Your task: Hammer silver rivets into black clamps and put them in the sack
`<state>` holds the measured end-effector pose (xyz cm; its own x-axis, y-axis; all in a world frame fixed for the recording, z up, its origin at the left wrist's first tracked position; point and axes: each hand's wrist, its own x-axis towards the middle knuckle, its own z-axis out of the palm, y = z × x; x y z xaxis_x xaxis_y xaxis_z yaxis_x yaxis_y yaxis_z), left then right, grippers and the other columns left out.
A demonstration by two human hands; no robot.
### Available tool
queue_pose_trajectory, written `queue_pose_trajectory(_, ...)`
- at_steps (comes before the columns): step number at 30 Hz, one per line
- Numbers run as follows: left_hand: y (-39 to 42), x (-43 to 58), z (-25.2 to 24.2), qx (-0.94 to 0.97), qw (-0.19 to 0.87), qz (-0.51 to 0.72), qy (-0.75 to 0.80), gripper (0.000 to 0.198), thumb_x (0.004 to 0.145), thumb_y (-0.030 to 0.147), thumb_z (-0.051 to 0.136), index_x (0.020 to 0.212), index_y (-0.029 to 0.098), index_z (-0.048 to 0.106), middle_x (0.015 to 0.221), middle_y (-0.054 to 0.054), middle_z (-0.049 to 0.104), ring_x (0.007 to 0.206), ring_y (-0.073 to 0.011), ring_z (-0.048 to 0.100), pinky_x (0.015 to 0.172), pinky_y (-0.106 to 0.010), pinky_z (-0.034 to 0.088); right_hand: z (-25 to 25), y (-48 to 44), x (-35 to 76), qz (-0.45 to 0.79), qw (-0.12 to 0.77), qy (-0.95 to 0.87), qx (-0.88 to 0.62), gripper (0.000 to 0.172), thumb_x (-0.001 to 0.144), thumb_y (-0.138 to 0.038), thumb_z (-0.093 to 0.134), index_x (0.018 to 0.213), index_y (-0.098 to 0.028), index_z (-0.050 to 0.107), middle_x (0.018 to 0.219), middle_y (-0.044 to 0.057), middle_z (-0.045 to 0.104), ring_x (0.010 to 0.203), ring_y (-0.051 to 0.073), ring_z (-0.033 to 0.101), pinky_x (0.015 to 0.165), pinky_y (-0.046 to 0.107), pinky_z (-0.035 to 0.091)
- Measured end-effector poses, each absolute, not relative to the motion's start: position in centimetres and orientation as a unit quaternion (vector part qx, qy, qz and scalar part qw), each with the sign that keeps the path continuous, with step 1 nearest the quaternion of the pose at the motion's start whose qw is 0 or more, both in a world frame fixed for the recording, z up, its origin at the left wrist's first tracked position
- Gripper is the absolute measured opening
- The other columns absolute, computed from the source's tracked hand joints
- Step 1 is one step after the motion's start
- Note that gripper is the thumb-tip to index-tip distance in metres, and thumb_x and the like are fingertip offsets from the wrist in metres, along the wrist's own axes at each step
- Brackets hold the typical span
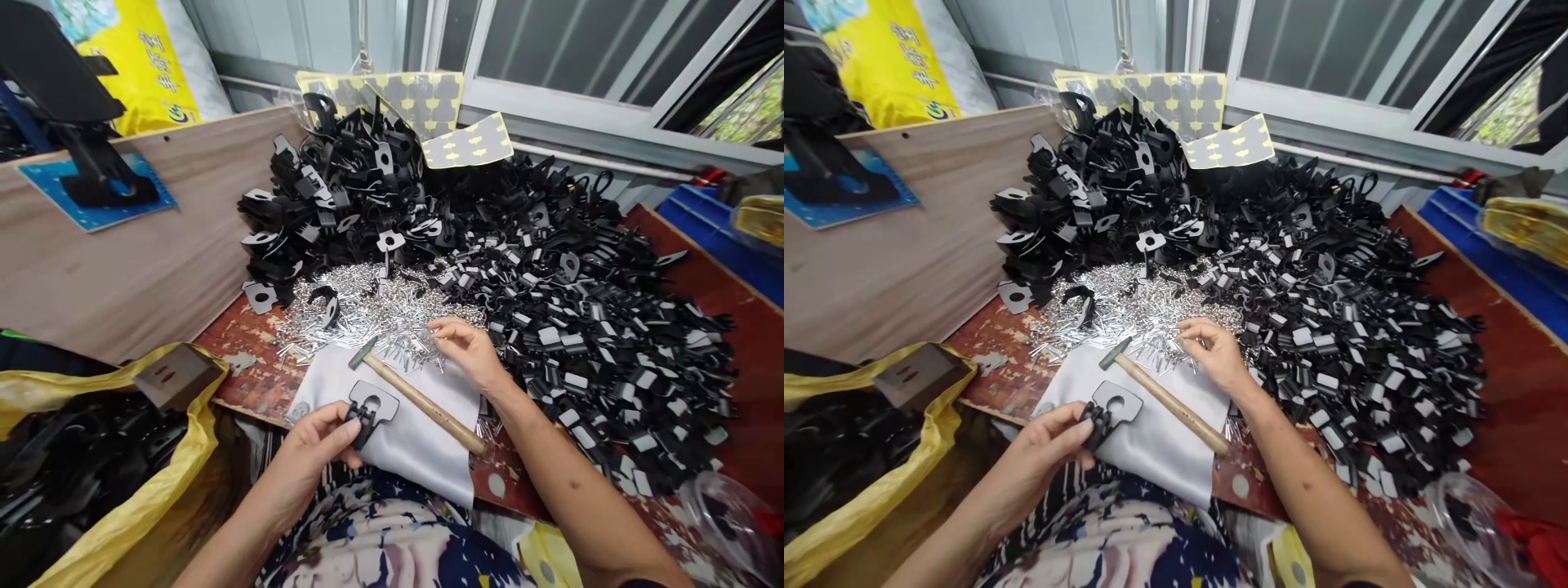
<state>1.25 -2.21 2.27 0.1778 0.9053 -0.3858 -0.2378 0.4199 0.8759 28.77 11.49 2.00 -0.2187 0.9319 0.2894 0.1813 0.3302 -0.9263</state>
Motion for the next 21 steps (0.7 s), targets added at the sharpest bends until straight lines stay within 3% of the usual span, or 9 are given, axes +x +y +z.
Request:
queue_pose_trajectory(3, -0.9, 2.0, 2.4, 0.432, 0.606, 0.429, 0.512, 0.029, 0.081, 0.044, 0.078, 0.074, 0.019, 0.067, 0.076, 0.0, 0.056, 0.064, -0.0152, 0.057, 0.061, -0.026, 0.049, 2.1, 9.8, 27.8, 0.548, 0.482, -0.545, -0.414, 0.016, 0.079, -0.037, 0.078, 0.085, -0.023, 0.074, 0.092, 0.004, 0.077, 0.082, 0.019, 0.069, 0.082, 0.036, 0.055)
queue_pose_trajectory(6, 0.2, 2.4, 2.5, 0.591, 0.421, 0.428, 0.539, 0.018, 0.087, 0.035, 0.071, 0.078, 0.02, 0.07, 0.085, -0.005, 0.065, 0.08, -0.0231, 0.061, 0.069, -0.032, 0.049, 2.4, 8.1, 26.7, 0.585, 0.476, -0.511, -0.412, 0.017, 0.079, -0.037, 0.079, 0.085, -0.023, 0.074, 0.086, 0.003, 0.076, 0.076, 0.017, 0.068, 0.079, 0.033, 0.055)
queue_pose_trajectory(9, 0.8, 2.4, 2.7, 0.701, 0.26, 0.397, 0.532, 0.012, 0.09, 0.03, 0.067, 0.084, 0.021, 0.07, 0.091, -0.008, 0.072, 0.089, -0.027, 0.062, 0.08, -0.039, 0.047, 2.6, 6.8, 25.9, 0.557, 0.479, -0.533, -0.419, 0.016, 0.079, -0.037, 0.079, 0.082, -0.023, 0.073, 0.088, 0.003, 0.074, 0.079, 0.018, 0.067, 0.081, 0.034, 0.056)
queue_pose_trajectory(14, 1.0, 2.4, 2.8, 0.75, 0.155, 0.381, 0.518, 0.013, 0.095, 0.027, 0.061, 0.088, 0.02, 0.069, 0.093, -0.01, 0.073, 0.086, -0.0268, 0.061, 0.078, -0.039, 0.046, 2.3, 6.0, 24.7, 0.551, 0.48, -0.538, -0.42, 0.013, 0.083, -0.034, 0.074, 0.08, -0.022, 0.069, 0.099, 0.005, 0.075, 0.087, 0.02, 0.07, 0.088, 0.038, 0.056)
queue_pose_trajectory(18, 1.1, 2.8, 2.8, 0.786, 0.062, 0.346, 0.508, 0.016, 0.096, 0.026, 0.061, 0.086, 0.019, 0.07, 0.094, -0.012, 0.073, 0.086, -0.0276, 0.058, 0.082, -0.041, 0.044, 2.0, 5.3, 22.9, 0.425, 0.456, -0.624, -0.471, 0.009, 0.085, -0.031, 0.07, 0.084, -0.022, 0.071, 0.083, 0.003, 0.072, 0.08, 0.019, 0.067, 0.077, 0.034, 0.055)
queue_pose_trajectory(21, 1.1, 2.9, 2.9, 0.797, 0.037, 0.321, 0.511, 0.022, 0.097, 0.025, 0.059, 0.077, 0.019, 0.067, 0.084, -0.01, 0.069, 0.079, -0.0259, 0.054, 0.076, -0.039, 0.041, 2.2, 4.1, 21.2, 0.35, 0.434, -0.683, -0.472, 0.008, 0.091, -0.028, 0.064, 0.088, -0.023, 0.07, 0.083, 0.002, 0.072, 0.077, 0.018, 0.066, 0.072, 0.033, 0.054)
